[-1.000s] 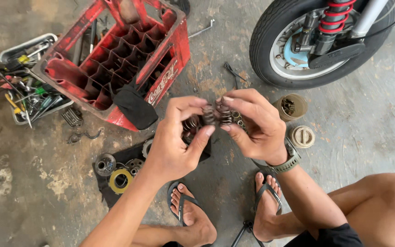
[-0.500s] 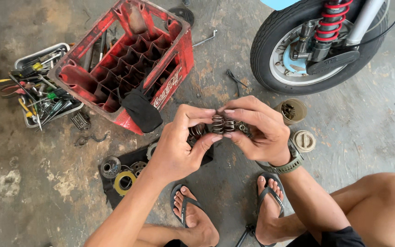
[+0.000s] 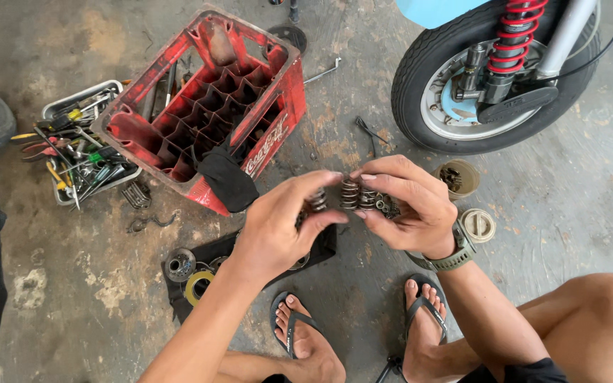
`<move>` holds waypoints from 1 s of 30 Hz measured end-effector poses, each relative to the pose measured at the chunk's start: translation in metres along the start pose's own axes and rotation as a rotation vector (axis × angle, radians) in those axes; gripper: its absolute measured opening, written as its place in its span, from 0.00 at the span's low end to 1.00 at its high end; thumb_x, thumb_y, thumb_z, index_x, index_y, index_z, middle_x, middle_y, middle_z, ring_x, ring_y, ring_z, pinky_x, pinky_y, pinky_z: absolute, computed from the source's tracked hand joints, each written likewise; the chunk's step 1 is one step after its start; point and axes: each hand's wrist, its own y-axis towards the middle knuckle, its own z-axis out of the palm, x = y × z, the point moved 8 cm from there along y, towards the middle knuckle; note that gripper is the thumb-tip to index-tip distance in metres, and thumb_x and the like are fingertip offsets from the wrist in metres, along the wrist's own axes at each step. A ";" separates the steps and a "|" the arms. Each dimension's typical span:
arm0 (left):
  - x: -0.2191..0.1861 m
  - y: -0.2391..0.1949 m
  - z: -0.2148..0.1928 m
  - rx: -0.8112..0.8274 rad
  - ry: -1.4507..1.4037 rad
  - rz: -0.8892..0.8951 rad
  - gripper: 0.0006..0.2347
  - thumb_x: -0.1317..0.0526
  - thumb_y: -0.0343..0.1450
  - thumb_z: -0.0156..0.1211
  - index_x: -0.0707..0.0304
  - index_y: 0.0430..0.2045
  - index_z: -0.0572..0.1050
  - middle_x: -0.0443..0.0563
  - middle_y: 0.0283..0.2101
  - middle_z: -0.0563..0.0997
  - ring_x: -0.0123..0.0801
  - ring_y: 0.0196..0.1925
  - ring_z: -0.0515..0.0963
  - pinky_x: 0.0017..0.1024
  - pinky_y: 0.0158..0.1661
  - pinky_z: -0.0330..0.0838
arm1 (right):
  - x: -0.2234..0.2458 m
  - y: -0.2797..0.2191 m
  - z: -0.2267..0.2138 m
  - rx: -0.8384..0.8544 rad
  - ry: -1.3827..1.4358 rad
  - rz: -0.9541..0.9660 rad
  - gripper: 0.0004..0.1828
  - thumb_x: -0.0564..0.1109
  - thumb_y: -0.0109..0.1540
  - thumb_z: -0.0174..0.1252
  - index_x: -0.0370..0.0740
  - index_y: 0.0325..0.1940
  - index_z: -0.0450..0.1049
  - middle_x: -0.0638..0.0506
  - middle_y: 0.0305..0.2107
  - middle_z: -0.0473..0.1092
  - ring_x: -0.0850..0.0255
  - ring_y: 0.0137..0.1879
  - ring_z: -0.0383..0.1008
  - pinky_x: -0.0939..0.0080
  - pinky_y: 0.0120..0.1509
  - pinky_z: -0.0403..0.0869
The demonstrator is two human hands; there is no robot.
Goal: The person sits on a low stool and organizes small mechanical parts, including springs, washers, and metal discs, on a black cloth. They pick up items from a plastic container and the floor, sort them by type, and place them into neat piles.
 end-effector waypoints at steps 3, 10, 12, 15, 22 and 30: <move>-0.018 0.002 -0.004 -0.043 -0.008 0.169 0.19 0.63 0.68 0.70 0.65 0.54 0.76 0.61 0.49 0.83 0.50 0.39 0.86 0.41 0.38 0.82 | 0.002 -0.001 0.001 0.013 0.028 -0.031 0.14 0.36 0.58 0.67 0.21 0.44 0.76 0.29 0.34 0.75 0.40 0.36 0.79 0.42 0.40 0.79; -0.020 0.002 -0.008 -0.102 -0.047 0.206 0.21 0.64 0.65 0.74 0.67 0.52 0.77 0.60 0.43 0.85 0.47 0.37 0.86 0.38 0.37 0.84 | 0.002 -0.002 0.004 0.044 0.058 -0.011 0.14 0.36 0.59 0.65 0.22 0.45 0.76 0.30 0.35 0.75 0.39 0.36 0.79 0.41 0.41 0.79; -0.023 0.002 -0.008 -0.099 -0.029 0.234 0.18 0.64 0.65 0.73 0.68 0.49 0.79 0.60 0.42 0.85 0.49 0.37 0.87 0.39 0.37 0.84 | 0.002 -0.003 0.004 0.046 0.058 0.000 0.14 0.36 0.60 0.65 0.22 0.45 0.76 0.30 0.35 0.76 0.39 0.37 0.79 0.41 0.40 0.79; -0.025 0.002 -0.009 -0.096 -0.036 0.272 0.16 0.66 0.67 0.72 0.70 0.47 0.79 0.63 0.41 0.84 0.53 0.36 0.86 0.41 0.36 0.82 | 0.001 -0.004 0.005 0.053 0.068 0.037 0.14 0.37 0.60 0.65 0.21 0.45 0.76 0.29 0.35 0.76 0.39 0.36 0.80 0.42 0.38 0.78; -0.026 0.003 -0.008 -0.142 0.001 0.324 0.12 0.65 0.68 0.70 0.71 0.43 0.80 0.61 0.40 0.84 0.49 0.34 0.85 0.39 0.35 0.82 | 0.008 0.003 0.008 -0.012 -0.006 0.067 0.13 0.40 0.64 0.61 0.22 0.42 0.77 0.31 0.33 0.76 0.42 0.34 0.78 0.45 0.37 0.79; -0.029 0.008 -0.009 -0.175 0.047 0.380 0.09 0.62 0.72 0.63 0.72 0.39 0.80 0.59 0.35 0.82 0.48 0.30 0.82 0.37 0.33 0.81 | 0.007 -0.004 0.003 -0.097 -0.111 0.132 0.17 0.47 0.65 0.60 0.25 0.38 0.78 0.35 0.29 0.76 0.46 0.30 0.76 0.49 0.34 0.77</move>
